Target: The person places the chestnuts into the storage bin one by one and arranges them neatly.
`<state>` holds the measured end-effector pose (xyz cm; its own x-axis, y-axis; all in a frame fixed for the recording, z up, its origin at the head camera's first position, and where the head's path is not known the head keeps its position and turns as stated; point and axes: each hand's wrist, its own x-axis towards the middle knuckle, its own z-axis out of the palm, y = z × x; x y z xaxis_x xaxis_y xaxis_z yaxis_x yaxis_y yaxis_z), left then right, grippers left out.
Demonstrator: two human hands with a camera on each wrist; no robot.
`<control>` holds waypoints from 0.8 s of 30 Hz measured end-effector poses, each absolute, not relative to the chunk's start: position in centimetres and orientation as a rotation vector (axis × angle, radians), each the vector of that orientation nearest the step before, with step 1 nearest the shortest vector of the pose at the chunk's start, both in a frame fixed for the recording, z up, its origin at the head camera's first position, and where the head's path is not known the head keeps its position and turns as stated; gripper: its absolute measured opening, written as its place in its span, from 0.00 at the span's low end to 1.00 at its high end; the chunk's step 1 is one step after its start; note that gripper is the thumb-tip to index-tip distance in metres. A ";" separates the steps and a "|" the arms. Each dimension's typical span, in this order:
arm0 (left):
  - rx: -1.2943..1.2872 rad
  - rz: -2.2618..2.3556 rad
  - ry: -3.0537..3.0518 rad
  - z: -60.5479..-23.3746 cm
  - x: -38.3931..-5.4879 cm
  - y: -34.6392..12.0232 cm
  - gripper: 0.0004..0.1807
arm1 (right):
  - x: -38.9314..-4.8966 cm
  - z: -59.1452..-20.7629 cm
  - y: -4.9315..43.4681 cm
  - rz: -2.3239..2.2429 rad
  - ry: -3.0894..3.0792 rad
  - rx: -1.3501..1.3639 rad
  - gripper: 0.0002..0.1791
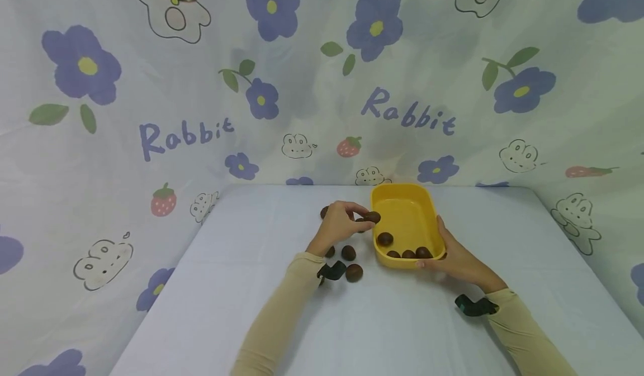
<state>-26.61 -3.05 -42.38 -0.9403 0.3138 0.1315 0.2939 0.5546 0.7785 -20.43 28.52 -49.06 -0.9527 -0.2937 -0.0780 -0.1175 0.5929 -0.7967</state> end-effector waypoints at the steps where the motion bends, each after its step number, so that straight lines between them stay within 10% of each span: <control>1: 0.539 1.362 2.747 -42.5 -26.6 -2.7 0.16 | -20.4 -49.1 28.5 -1.286 2.619 -0.339 0.77; 24: 0.587 1.039 2.786 -44.7 -26.5 2.8 0.12 | -20.5 -49.2 28.6 -1.298 2.615 -0.366 0.76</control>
